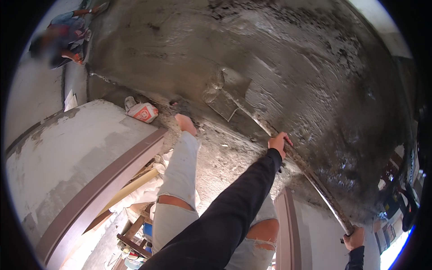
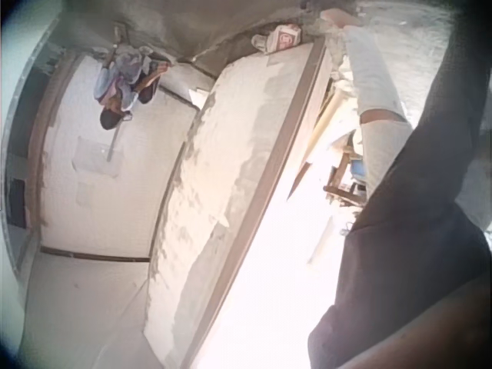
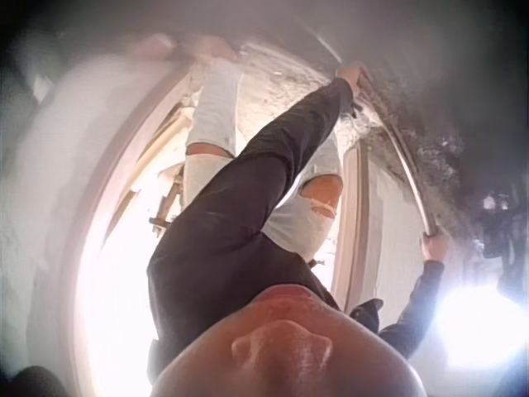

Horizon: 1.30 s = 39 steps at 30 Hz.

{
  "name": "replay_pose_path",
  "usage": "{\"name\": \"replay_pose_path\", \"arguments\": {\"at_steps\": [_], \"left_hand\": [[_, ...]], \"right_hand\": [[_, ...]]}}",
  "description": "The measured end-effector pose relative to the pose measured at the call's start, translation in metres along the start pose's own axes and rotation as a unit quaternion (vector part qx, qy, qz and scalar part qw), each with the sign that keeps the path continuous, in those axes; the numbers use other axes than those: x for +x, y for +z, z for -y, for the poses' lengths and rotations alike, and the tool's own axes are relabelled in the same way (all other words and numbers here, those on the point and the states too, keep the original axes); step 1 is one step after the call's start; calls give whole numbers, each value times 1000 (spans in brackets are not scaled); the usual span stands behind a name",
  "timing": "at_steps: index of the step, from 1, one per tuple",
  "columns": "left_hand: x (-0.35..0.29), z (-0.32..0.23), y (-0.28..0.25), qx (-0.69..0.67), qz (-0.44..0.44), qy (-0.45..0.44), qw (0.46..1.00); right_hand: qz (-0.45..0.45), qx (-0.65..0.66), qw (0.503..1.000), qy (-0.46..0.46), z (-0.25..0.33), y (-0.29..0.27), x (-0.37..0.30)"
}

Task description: The person uses a hoe to spread and level wet cement on a floor. Another person is visible in the background smoothing the edges with a trowel. The camera wearer repeatedly pulls and pushes the cement to create a flat surface.

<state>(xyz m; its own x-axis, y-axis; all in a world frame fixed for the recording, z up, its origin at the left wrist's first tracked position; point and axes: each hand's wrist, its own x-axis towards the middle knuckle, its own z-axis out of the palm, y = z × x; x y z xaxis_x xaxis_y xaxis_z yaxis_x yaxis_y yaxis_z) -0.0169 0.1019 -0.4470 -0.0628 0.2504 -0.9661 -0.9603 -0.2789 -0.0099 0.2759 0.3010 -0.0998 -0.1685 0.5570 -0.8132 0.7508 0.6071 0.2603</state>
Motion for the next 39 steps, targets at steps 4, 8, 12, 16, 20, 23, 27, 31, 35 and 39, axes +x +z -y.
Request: {"name": "replay_pose_path", "arguments": {"at_steps": [4, 8, 12, 16, 20, 23, 27, 31, 35, 39], "left_hand": [[5, -118, -23, -24, 4, 53, 998], [-4, -198, -49, -31, 0, 89, 996], [-20, -237, -64, -166, 59, 79, 981], [-28, -263, -80, -138, 44, 34, 989], [-14, -326, -113, -79, 37, 43, 995], [-6, -377, -129, -53, 41, 62, 996], [1, -442, -154, -6, 26, 76, 997], [1, -485, -169, 38, 1, 117, 992], [-6, -516, -173, 51, -24, 137, 989], [-13, -563, -171, 82, -40, 169, 981]], "right_hand": [[-81, 31, 992, -89, 102, -19, 9], [-106, 43, 988, -107, 213, -53, -11], [-57, 52, 993, -90, 256, -42, -27], [-39, 67, 995, -63, 305, -29, -39], [-29, 107, 992, -61, 371, -17, -41], [-41, 157, 984, -72, 421, 5, -42], [-28, 147, 986, -69, 499, 15, -45], [6, 198, 978, -62, 528, 60, -41], [20, 217, 974, -62, 558, 65, -38], [17, 237, 963, -126, 588, 51, -25]]}}
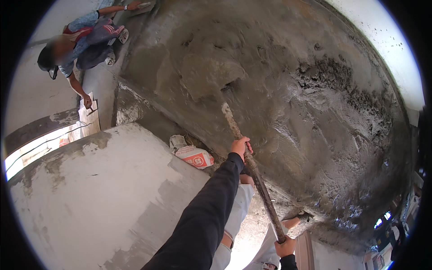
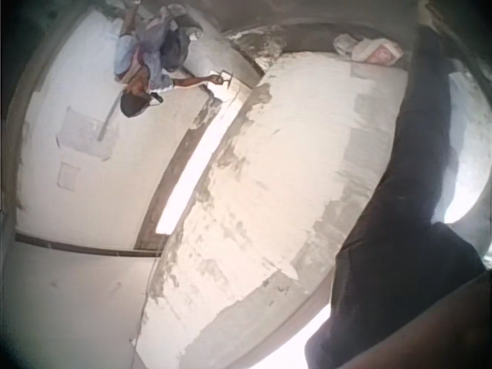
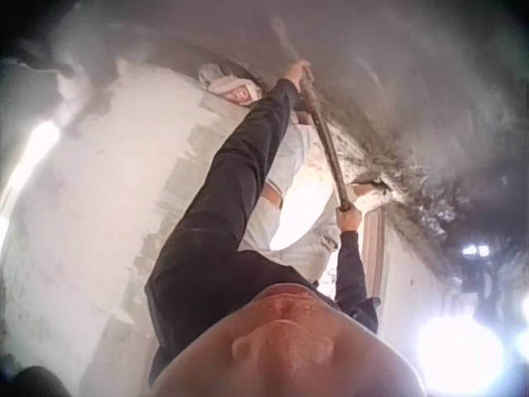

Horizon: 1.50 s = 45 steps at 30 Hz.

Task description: The person uses a hoe to spread and level wet cement on a floor. Another person is visible in the background smoothing the edges with a trowel. The camera wearer repeatedly pulls and pushes the cement to create a flat surface.

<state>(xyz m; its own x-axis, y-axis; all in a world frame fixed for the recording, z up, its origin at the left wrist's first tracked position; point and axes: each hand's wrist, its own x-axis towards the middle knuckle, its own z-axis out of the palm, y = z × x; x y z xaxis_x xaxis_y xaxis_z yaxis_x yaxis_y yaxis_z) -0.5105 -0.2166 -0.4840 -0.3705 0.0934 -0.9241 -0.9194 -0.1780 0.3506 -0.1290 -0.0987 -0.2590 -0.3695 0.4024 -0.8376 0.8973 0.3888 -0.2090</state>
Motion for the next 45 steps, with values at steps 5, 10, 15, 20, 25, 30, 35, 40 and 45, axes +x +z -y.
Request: {"name": "replay_pose_path", "arguments": {"at_steps": [5, 10, 15, 20, 25, 30, 35, 40, 45], "left_hand": [[5, -79, 3, 78, -10, 88, 993], [-15, -151, 18, 46, -46, 179, 982], [-90, -144, 60, 160, -23, 154, 975], [-122, -93, 87, 211, -12, 176, 961], [-149, -51, 108, 258, 0, 186, 948], [-150, -5, 118, 390, -36, 248, 886], [-183, 81, 143, 399, -6, 247, 883], [-218, 158, 193, 350, 61, 173, 919], [-238, 211, 206, 377, 51, 205, 902]], "right_hand": [[49, 36, 994, -94, 44, -22, 47], [253, 236, 935, -79, 141, -77, 37], [414, 448, 789, 78, 157, -133, -31], [307, 487, 807, 133, 125, -114, -89], [314, 476, 820, 39, 51, -97, -142], [310, 578, 742, 136, 23, -104, -164], [327, 685, 630, 166, -12, -116, -196], [303, 650, 683, 138, -74, -120, -215], [311, 684, 646, 133, -150, -118, -233]]}}
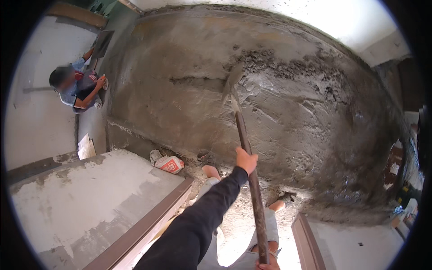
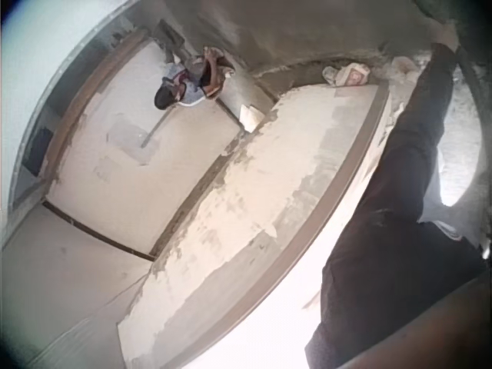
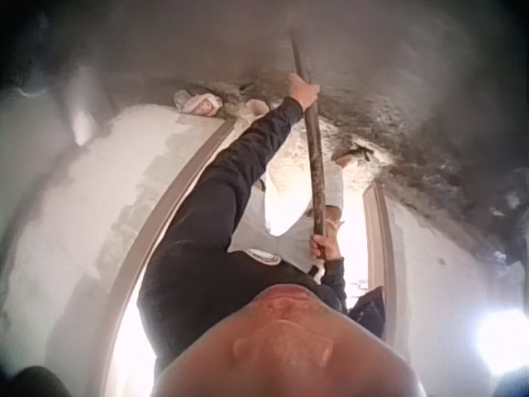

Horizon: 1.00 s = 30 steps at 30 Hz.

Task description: The person uses a hoe to spread and level wet cement on a floor. Another person is visible in the background smoothing the edges with a trowel. The camera wearer repeatedly pulls and pushes the cement to create a flat surface.

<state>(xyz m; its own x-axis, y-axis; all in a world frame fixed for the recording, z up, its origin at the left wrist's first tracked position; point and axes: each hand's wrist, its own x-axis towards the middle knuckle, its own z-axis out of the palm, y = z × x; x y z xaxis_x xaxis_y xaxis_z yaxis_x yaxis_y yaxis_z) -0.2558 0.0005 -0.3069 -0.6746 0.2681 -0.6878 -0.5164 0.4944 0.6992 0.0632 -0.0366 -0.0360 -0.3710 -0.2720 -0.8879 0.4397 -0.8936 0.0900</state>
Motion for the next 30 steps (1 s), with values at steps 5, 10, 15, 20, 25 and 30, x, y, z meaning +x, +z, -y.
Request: {"name": "replay_pose_path", "arguments": {"at_steps": [5, 10, 15, 20, 25, 30], "left_hand": [[-106, 10, 38, -351, 147, -248, 891], [-116, 6, 69, -500, 261, -219, 796], [-44, -48, 75, -590, 412, -95, 688], [58, -135, 97, -152, 124, -60, 979], [183, -92, 33, 255, 3, 69, 964], [60, -86, 82, 319, 41, 110, 940]], "right_hand": [[-345, -506, 771, -177, -63, -107, -55], [-257, -304, 912, -99, -39, -133, -64], [-167, -382, 887, -199, 46, -64, -38], [-441, -480, 656, -380, 96, -8, 42], [-151, -227, 906, -322, 107, 94, 108], [-121, -92, 979, -136, 41, 49, 88]]}}
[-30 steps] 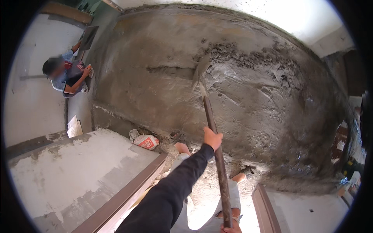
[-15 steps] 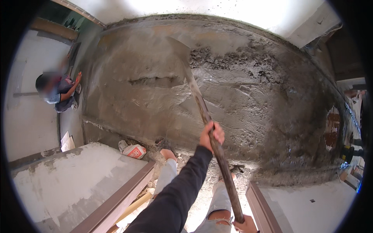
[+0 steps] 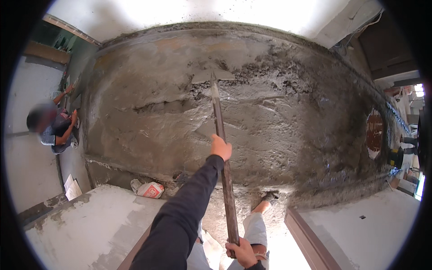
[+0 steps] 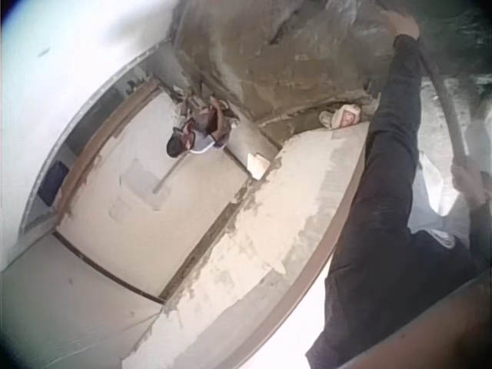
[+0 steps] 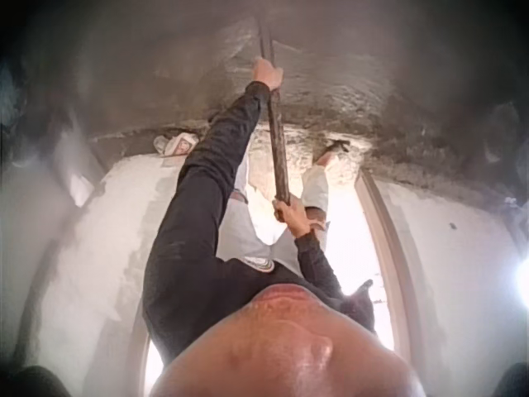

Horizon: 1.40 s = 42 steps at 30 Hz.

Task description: The person uses a hoe to spread and level wet cement on a floor. Another person is visible in the background smoothing the edges with a trowel. The camera wearer repeatedly pulls and pushes the cement to create a flat surface.

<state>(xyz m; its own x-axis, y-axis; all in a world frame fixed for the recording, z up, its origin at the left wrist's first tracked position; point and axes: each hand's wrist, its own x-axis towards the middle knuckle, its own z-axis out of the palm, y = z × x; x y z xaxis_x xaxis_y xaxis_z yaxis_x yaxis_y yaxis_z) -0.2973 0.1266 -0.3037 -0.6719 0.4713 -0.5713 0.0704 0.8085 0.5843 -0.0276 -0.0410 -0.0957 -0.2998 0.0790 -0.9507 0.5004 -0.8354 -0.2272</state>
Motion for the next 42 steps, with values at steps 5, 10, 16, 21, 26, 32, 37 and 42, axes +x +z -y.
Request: {"name": "replay_pose_path", "arguments": {"at_steps": [5, 10, 16, 21, 26, 32, 37, 42], "left_hand": [[-34, 2, -19, -41, 7, -13, 999], [-75, 46, 14, -27, -7, -46, 999], [-121, 46, 23, -25, 1, -52, 998], [-158, 43, 31, -21, 17, -77, 997], [-168, 36, 30, -63, 58, -122, 989], [-171, 56, 27, -112, -23, -64, 991], [-11, 20, -48, -159, -65, -63, 983], [13, 0, -84, -84, 20, -153, 984]], "right_hand": [[-27, -98, 995, -12, 17, 9, -35], [-67, -213, 974, -26, -2, -9, -67], [-182, -424, 861, -215, -101, -45, -73], [-120, -245, 960, -57, -56, -37, -115], [-116, -232, 963, 77, -34, -45, -130], [-137, -373, 897, -196, -120, -75, -68], [-130, -358, 912, -152, 31, -1, 9], [-113, -316, 929, -158, 55, 46, 20]]}}
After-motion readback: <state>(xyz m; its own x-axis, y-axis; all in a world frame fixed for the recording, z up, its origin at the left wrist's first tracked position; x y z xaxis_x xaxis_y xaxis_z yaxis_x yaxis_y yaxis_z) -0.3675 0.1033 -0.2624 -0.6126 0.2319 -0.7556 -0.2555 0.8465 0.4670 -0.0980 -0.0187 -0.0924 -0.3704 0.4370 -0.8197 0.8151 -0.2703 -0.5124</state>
